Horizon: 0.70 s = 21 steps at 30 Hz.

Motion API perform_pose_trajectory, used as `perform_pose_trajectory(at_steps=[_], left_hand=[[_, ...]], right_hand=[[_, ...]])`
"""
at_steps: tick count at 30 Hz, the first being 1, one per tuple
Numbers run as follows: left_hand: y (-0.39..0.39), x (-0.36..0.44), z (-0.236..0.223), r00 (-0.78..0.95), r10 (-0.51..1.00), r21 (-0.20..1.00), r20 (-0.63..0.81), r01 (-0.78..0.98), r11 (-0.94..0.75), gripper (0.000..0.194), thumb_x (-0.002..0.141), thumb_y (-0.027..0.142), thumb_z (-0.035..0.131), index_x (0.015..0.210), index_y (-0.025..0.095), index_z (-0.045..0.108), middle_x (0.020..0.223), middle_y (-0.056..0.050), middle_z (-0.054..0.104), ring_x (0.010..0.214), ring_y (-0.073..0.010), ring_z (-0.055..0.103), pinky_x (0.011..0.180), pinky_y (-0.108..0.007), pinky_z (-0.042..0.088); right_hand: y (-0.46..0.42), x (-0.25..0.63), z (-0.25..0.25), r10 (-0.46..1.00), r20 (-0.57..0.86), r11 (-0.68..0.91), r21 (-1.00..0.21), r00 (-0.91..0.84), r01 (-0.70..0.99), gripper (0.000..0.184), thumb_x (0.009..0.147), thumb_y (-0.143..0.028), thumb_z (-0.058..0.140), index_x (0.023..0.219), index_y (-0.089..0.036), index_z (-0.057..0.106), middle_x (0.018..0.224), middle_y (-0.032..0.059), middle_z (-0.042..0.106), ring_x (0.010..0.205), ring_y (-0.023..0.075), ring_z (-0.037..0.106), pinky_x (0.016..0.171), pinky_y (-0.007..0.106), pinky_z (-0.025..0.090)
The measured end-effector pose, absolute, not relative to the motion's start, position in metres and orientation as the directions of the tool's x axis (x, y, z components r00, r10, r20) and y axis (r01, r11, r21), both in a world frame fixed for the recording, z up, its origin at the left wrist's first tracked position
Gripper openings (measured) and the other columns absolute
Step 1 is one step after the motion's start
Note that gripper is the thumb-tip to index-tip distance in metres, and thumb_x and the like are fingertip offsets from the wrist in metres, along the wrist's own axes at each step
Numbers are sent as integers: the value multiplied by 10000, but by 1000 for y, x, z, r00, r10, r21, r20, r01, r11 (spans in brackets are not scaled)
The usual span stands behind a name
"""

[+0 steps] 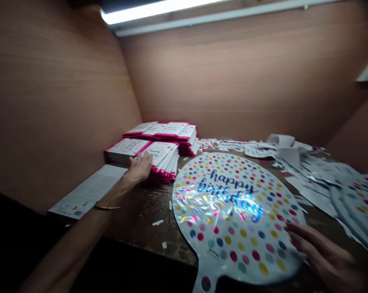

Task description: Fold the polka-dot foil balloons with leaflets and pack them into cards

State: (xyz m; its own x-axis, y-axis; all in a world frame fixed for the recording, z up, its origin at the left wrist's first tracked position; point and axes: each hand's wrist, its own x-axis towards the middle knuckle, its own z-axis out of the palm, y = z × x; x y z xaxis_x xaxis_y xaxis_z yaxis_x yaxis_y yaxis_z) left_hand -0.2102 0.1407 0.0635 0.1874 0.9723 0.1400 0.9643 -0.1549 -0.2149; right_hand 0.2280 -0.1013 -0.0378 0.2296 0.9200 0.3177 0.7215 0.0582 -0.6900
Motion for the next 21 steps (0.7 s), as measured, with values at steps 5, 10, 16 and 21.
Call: perform_pose_trajectory(at_steps=[5, 10, 16, 21], left_hand=[[82, -119, 41, 669, 739, 63, 79, 736, -674, 484, 886, 196, 407, 1363, 141, 339, 1445, -118, 287, 1343, -239, 231, 1094, -415, 207], [41, -53, -13, 877, 480, 327, -28, 462, -824, 476, 931, 319, 360, 1366, 127, 332, 1454, -129, 259, 1367, -255, 144, 1105, -466, 121], [44, -56, -27, 866, 499, 452, -11, 450, -770, 414, 946, 305, 325, 1325, 150, 385, 1430, -113, 317, 1366, -242, 151, 1103, -462, 103], [43, -54, -24, 867, 498, 466, 1, 440, -767, 371, 945, 286, 326, 1263, 141, 452, 1399, -125, 362, 1348, -263, 205, 1086, -478, 141]], right_hand=[[-114, 170, -13, 904, 422, 286, -482, -67, 828, 319, 845, -382, 524, 1137, -260, 558, 1207, 58, 534, 1113, 238, 491, 892, 376, 469], [-109, 96, -21, 919, 323, 365, -487, -225, 793, 417, 764, -289, 656, 1158, -204, 547, 1191, 107, 513, 1084, 276, 464, 893, 437, 433], [-95, 79, -28, 950, 240, 308, -622, -199, 720, 204, 724, -156, 701, 905, -243, 667, 858, 19, 588, 846, 197, 523, 743, 330, 457], [-90, 80, -28, 923, 295, 381, -622, -246, 684, 109, 787, -174, 638, 880, -226, 665, 823, 11, 593, 793, 176, 540, 795, 365, 447]])
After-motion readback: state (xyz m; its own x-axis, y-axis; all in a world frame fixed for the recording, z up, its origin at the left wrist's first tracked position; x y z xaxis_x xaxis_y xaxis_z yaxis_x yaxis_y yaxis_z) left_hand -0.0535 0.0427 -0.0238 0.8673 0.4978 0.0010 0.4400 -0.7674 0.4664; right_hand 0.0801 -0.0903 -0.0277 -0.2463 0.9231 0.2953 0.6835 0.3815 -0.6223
